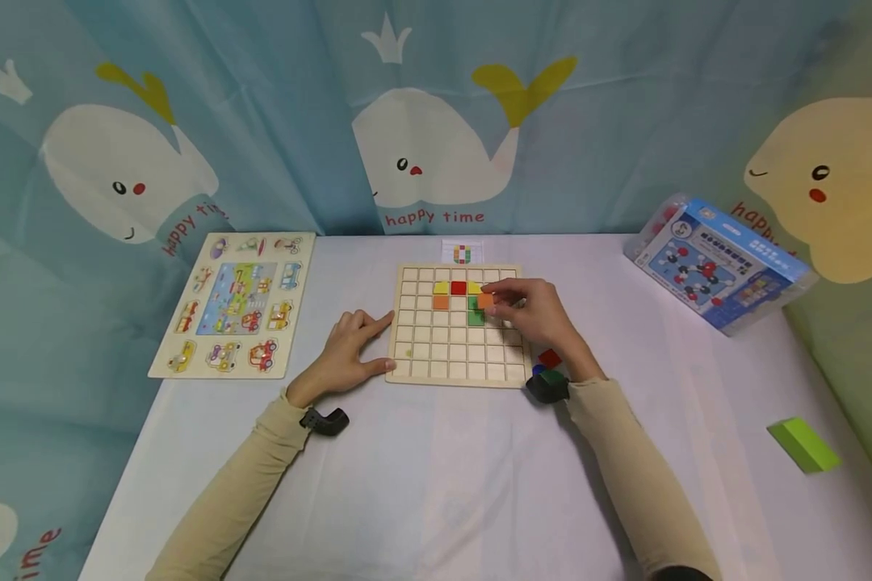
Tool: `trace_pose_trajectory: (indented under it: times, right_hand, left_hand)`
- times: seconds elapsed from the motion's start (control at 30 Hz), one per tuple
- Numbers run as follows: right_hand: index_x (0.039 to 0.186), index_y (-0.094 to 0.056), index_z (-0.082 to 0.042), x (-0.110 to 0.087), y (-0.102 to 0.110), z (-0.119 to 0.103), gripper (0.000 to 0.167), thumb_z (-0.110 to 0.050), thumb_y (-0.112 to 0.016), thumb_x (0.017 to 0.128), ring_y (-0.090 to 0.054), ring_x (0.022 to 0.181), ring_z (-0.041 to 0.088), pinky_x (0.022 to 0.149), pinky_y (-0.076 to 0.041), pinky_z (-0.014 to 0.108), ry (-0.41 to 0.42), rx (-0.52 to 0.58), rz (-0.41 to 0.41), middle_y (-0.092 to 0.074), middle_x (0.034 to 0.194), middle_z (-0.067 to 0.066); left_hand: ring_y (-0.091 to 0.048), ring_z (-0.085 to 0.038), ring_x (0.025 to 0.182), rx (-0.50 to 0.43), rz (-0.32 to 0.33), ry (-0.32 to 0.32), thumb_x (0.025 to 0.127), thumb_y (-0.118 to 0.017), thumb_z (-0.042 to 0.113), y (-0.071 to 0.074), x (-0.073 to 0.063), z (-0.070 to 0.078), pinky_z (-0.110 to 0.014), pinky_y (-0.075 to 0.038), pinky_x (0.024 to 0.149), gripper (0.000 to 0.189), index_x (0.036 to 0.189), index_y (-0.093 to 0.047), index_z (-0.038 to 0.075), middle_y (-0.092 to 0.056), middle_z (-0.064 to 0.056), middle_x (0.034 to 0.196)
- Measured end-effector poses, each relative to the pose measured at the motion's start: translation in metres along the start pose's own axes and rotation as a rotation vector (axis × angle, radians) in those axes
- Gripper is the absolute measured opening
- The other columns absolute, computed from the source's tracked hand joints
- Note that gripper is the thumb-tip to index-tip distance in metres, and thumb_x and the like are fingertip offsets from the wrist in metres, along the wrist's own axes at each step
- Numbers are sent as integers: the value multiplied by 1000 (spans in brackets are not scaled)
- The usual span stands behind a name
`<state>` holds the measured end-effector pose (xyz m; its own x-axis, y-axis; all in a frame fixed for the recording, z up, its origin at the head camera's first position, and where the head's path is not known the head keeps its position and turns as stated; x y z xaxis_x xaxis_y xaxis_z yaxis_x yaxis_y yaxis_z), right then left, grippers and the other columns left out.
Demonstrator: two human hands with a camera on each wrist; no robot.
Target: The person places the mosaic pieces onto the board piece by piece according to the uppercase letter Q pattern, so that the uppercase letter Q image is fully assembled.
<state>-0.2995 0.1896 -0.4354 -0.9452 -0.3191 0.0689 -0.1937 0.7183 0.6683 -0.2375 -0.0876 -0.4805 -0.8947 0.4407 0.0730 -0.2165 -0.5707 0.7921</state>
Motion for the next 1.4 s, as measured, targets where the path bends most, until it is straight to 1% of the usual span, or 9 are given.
trace_pose_trajectory:
  times: [0.13, 0.27, 0.5, 0.7, 0.9, 1.07, 1.2, 1.4]
  right_hand:
    - [126, -78, -7, 4, -8, -7, 31, -12, -80, 96, -67, 91, 26, 74, -50, 21, 13, 0, -11, -76, 108, 15]
    - [125, -78, -7, 7, -17, -13, 30, -14, -81, 96, -69, 90, 25, 76, -52, 24, 36, -11, -26, -77, 106, 14]
    - [124, -80, -9, 10, -29, -24, 29, -13, -82, 95, -68, 87, 23, 75, -53, 29, 89, -50, -43, -77, 101, 11]
    - [123, -79, -5, 14, -38, -33, 32, -10, -84, 92, -70, 86, 25, 78, -55, 34, 116, -59, -67, -79, 105, 14]
    - [119, -81, -5, 16, -51, -41, 30, -11, -87, 89, -69, 85, 23, 77, -54, 35, 151, -89, -99, -79, 103, 12]
    - [117, -82, -5, 15, -57, -48, 30, -11, -87, 88, -66, 87, 25, 80, -49, 39, 175, -127, -99, -79, 106, 12]
    - [116, -82, -6, 16, -60, -52, 29, -11, -87, 88, -63, 83, 26, 78, -47, 39, 160, -149, -95, -77, 102, 12]
    - [118, -82, -9, 16, -66, -55, 30, -10, -86, 89, -63, 84, 23, 75, -49, 37, 131, -156, -101, -79, 111, 10]
  left_hand:
    - [-36, -24, 100, -3, -6, 8, 93, -83, 34, 0, 1, -1, -39, -28, 92, 85, 163, -43, 10, -50, -9, 114]
    - [-36, -23, 101, 3, -10, 11, 93, -82, 36, -1, 1, -2, -40, -28, 93, 85, 163, -42, 10, -50, -9, 115]
    - [-37, -23, 101, 7, 0, -4, 93, -82, 36, 0, 1, -2, -41, -29, 93, 84, 163, -43, 9, -50, -9, 114]
    - [-36, -23, 99, 9, 14, -15, 92, -83, 35, 3, 1, 0, -40, -29, 92, 84, 162, -45, 8, -51, -9, 113]
    - [-37, -23, 100, 9, 17, -14, 92, -83, 35, 2, 0, 0, -40, -30, 92, 84, 161, -45, 8, -51, -8, 113]
    - [-38, -24, 101, 2, 14, -9, 91, -84, 35, 1, 1, 0, -41, -30, 93, 85, 162, -45, 9, -50, -8, 113]
    - [-38, -25, 101, -8, 5, 0, 92, -84, 35, 0, 1, -1, -40, -29, 92, 85, 162, -44, 9, -50, -9, 113]
    - [-38, -24, 102, -2, 10, 0, 91, -84, 36, 0, 1, -1, -39, -29, 92, 86, 162, -44, 9, -52, -10, 115]
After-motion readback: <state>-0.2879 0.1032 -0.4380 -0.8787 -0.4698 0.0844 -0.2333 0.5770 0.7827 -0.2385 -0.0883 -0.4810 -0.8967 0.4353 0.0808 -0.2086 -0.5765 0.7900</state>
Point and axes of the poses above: each hand's wrist, its own x-axis towards the middle knuckle, its own y-axis out of the back of the hand, z = x × y, the point moved 10 cm from there along x, towards the middle knuckle
